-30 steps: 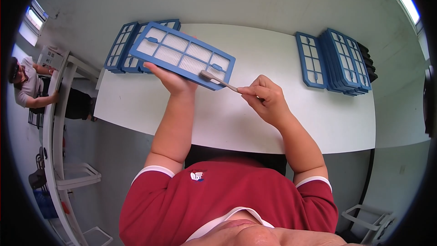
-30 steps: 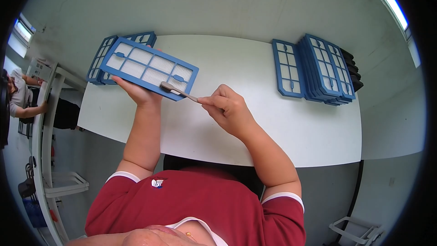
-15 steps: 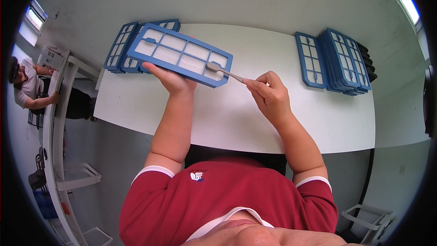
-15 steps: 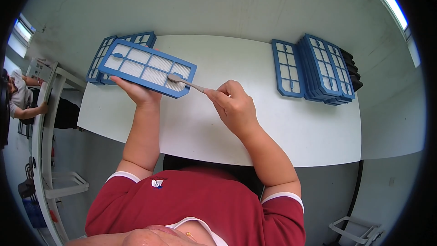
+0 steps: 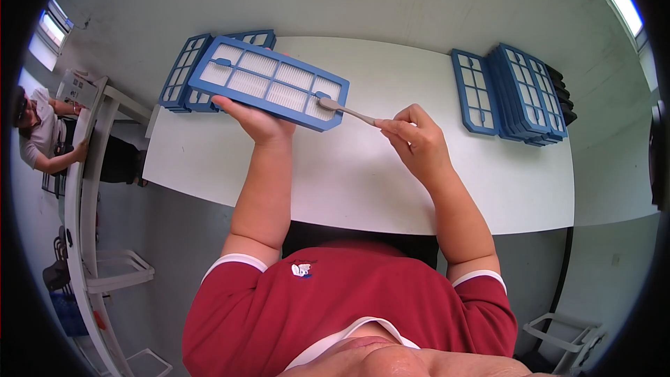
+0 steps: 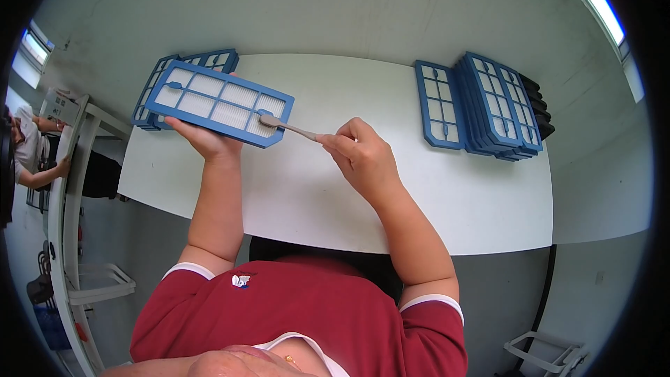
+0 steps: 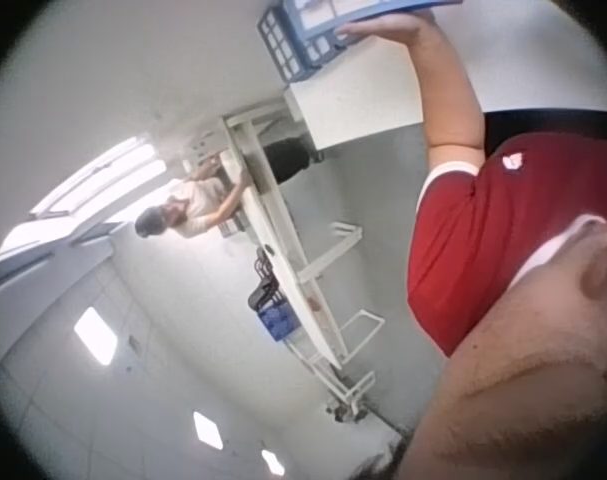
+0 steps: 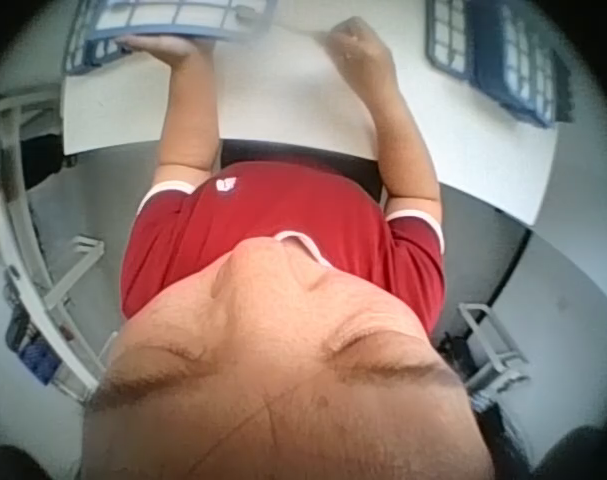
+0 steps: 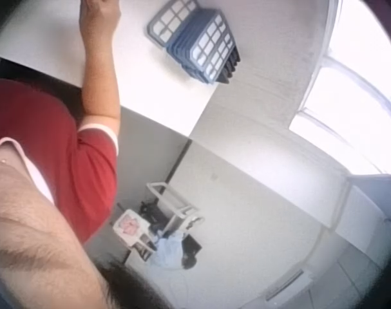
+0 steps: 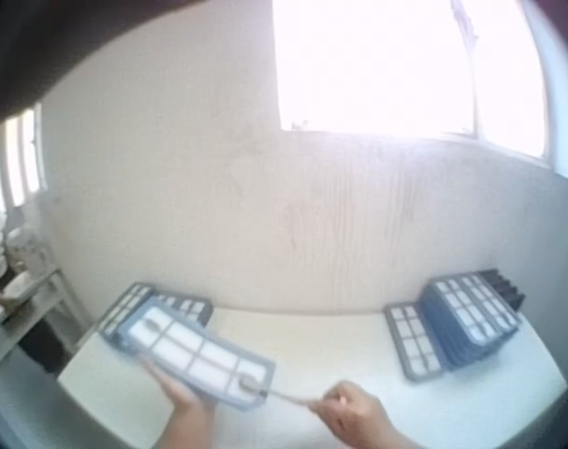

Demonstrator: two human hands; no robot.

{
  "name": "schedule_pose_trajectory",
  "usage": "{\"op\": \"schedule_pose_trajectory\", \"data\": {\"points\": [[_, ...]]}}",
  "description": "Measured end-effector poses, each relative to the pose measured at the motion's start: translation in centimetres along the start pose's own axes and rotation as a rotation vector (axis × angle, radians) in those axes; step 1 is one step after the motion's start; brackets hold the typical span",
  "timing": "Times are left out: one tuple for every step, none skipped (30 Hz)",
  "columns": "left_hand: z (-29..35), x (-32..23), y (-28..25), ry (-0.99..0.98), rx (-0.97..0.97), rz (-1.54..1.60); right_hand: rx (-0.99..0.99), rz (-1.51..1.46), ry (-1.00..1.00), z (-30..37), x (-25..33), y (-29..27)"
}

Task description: Cleaning dust from several blue air filters using a toothbrush.

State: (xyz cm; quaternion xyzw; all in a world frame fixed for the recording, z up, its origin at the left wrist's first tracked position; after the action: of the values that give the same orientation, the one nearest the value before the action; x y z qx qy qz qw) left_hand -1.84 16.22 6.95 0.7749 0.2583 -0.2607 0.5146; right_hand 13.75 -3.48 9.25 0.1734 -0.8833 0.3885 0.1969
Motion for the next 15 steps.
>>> {"op": "schedule_pose_trajectory", "data": {"points": [[0.0, -0.1, 0.1, 0.000, 0.000, -0.001, 0.000, 0.000, 0.001, 0.0, -0.1, -0.1], [0.1, -0.3, 0.2, 0.004, -0.010, -0.009, 0.001, -0.005, 0.008, 0.0, -0.2, -0.1], [0.1, -0.4, 0.2, 0.008, -0.021, -0.017, 0.003, -0.009, 0.016, 0.0, -0.3, -0.1], [0.2, -0.4, 0.4, 0.007, -0.020, -0.017, 0.003, -0.008, 0.017, 0.0, -0.3, -0.1], [0.2, -0.5, 0.4, 0.005, -0.029, -0.027, 0.012, -0.054, 0.030, 0.1, -0.5, 0.0], [0.2, -0.4, 0.3, 0.002, -0.038, -0.037, 0.021, -0.100, 0.043, 0.2, -0.7, 0.1], [0.1, -0.4, 0.2, 0.002, -0.037, -0.037, 0.021, -0.100, 0.044, 0.2, -0.6, 0.0], [0.0, -0.4, 0.0, 0.012, -0.039, -0.024, 0.062, -0.149, 0.072, 0.2, -0.7, 0.2], [-0.1, -0.4, -0.2, 0.023, -0.040, -0.011, 0.103, -0.199, 0.101, 0.2, -0.8, 0.5], [-0.1, -0.5, -0.3, 0.023, -0.040, -0.011, 0.103, -0.200, 0.101, 0.3, -0.8, 0.5], [-0.2, -0.6, -0.2, 0.036, -0.024, -0.018, 0.109, -0.248, 0.086, 0.4, -0.6, 0.6], [-0.2, -0.8, -0.1, 0.050, -0.007, -0.024, 0.116, -0.296, 0.071, 0.4, -0.4, 0.7], [-0.2, -0.8, 0.0, 0.050, -0.008, -0.025, 0.117, -0.297, 0.071, 0.4, -0.4, 0.7], [-0.2, -1.0, 0.1, 0.061, -0.006, -0.023, 0.123, -0.298, 0.063, 0.3, -0.3, 0.8], [-0.1, -1.1, 0.2, 0.072, -0.005, -0.020, 0.129, -0.300, 0.055, 0.3, -0.2, 0.8]]}}
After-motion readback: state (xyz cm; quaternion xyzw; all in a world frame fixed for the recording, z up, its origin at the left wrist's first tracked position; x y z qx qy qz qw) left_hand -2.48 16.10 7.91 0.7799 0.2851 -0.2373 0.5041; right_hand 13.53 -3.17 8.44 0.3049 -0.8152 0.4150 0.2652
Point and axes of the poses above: each hand's wrist, its own z-axis away from the middle knuckle, its own y-axis out of the palm, x = y × z, the point moved 10 cm from there along -z, towards the middle knuckle, and after that the axes turned 2 degrees about x, right-handed, at the moved point
